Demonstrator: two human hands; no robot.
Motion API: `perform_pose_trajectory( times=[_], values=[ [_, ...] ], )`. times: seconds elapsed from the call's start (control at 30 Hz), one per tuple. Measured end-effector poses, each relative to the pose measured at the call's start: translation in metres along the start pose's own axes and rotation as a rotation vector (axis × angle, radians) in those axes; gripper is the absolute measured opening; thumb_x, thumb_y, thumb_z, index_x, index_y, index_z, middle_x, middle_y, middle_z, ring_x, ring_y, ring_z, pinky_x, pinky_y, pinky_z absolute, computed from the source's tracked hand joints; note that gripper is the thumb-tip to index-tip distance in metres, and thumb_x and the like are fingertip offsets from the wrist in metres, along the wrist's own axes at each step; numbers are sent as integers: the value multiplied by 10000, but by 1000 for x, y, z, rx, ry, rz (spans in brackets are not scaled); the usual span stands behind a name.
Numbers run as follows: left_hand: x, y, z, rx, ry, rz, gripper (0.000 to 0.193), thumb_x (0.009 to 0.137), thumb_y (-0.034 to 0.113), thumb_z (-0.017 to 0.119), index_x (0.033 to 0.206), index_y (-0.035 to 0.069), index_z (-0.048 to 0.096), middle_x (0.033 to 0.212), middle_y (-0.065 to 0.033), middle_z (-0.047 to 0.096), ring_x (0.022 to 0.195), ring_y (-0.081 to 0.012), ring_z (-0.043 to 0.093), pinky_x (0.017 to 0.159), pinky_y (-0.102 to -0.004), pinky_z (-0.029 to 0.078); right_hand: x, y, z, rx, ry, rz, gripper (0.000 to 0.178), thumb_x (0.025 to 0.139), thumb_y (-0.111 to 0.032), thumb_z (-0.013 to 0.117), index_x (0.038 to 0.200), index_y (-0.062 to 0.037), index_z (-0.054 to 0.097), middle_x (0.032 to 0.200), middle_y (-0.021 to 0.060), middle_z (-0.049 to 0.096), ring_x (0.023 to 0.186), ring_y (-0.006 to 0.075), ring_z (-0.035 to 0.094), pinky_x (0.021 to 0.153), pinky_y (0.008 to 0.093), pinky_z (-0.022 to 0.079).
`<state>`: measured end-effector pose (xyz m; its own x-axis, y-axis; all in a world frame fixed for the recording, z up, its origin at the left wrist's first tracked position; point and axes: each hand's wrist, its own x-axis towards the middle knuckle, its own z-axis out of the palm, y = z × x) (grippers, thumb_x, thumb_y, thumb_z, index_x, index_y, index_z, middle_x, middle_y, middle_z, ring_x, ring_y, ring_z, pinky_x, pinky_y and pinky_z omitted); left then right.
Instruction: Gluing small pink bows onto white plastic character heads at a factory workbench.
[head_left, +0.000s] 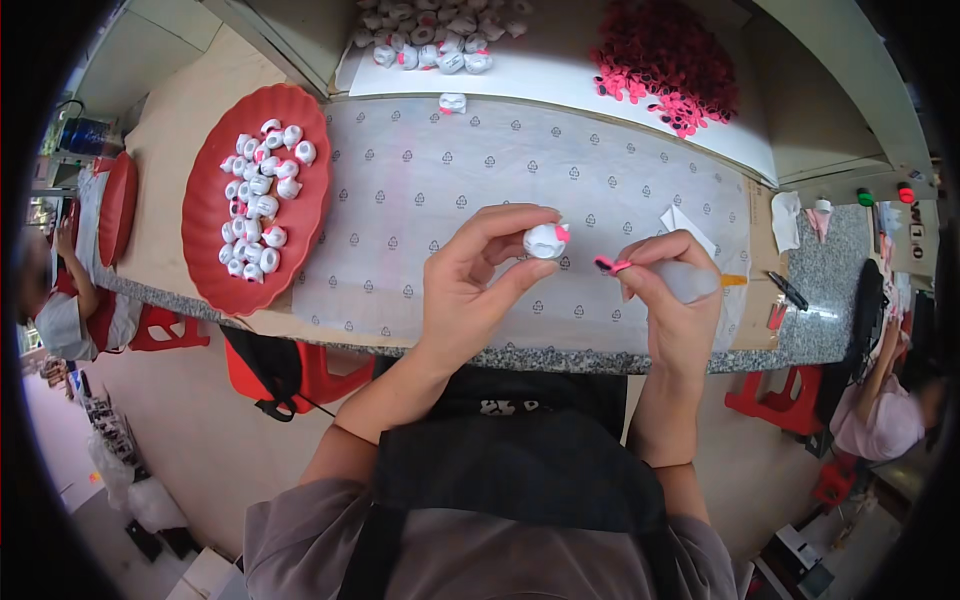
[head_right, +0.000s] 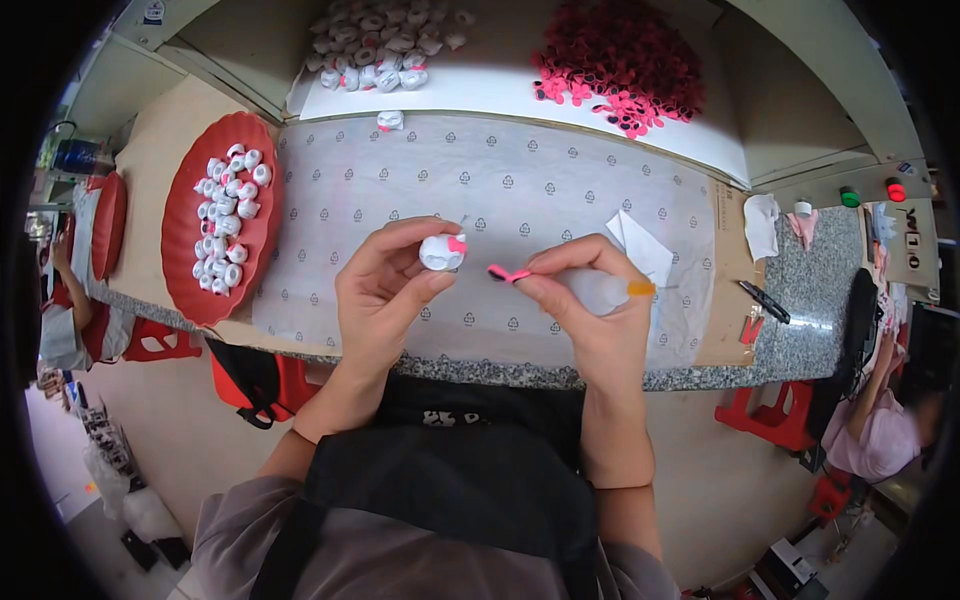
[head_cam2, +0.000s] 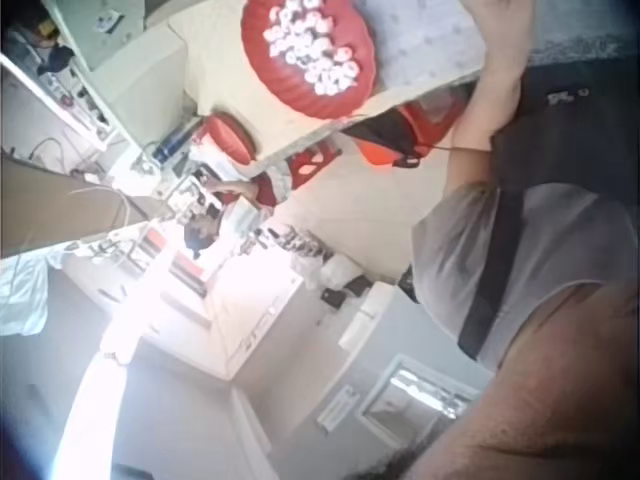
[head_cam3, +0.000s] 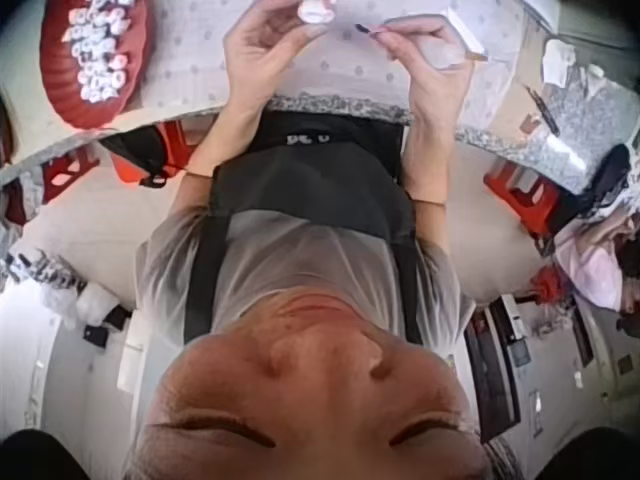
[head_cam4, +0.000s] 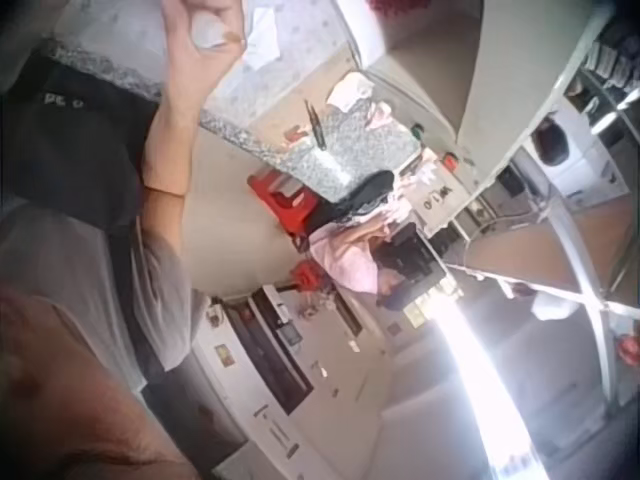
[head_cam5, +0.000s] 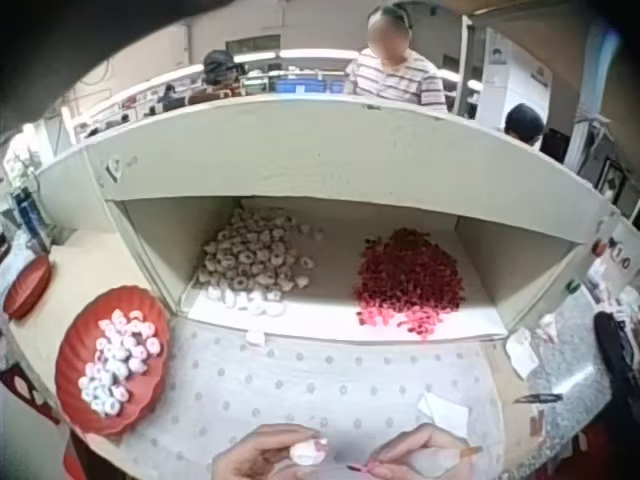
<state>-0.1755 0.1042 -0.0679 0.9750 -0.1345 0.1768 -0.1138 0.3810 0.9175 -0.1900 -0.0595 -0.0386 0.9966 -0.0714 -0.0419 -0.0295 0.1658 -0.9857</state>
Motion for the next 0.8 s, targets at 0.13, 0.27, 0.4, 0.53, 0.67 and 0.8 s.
perform_pose_trajectory(
  times=[0.13,0.27,0.4,0.53,0.67,0.8],
  values=[
    [-3,-4,9,324,-13,119,312,635,-78,569,931,21,561,938,-101,537,844,-169,522,674,-244,441,-9,11,2,54,-67,9,117,642,33,617,714,12,528,700,70,564,649,101,517,602,201,411],
    [-6,-4,17,429,-46,184,310,614,-80,571,909,13,564,905,-107,552,827,-196,535,678,-256,440,-14,14,1,169,-64,17,117,654,17,617,724,12,523,700,71,560,615,88,506,548,189,404],
    [-8,-4,24,467,-59,202,294,604,-77,575,885,10,565,885,-108,560,840,-220,538,687,-274,439,-15,19,-1,238,-21,-1,110,667,10,608,731,11,518,696,70,556,594,78,494,514,181,392],
    [-9,-5,24,440,-88,204,279,622,-58,586,891,10,561,901,-107,559,851,-214,537,708,-270,439,-15,20,-3,202,-13,-12,104,672,4,606,721,8,514,697,68,554,588,77,486,513,184,389],
    [-10,-6,26,217,-96,134,266,660,-48,580,919,1,546,934,-121,546,877,-197,527,747,-261,432,-16,26,-5,133,-44,-30,133,659,15,615,740,3,511,704,61,543,610,76,482,537,185,386],
    [-11,-4,16,-62,-137,-64,271,705,-44,551,971,-34,500,998,-155,515,938,-185,495,790,-260,413,-14,32,1,109,20,-161,227,629,26,638,807,-2,501,716,48,532,642,70,477,563,182,380]
  ],
)
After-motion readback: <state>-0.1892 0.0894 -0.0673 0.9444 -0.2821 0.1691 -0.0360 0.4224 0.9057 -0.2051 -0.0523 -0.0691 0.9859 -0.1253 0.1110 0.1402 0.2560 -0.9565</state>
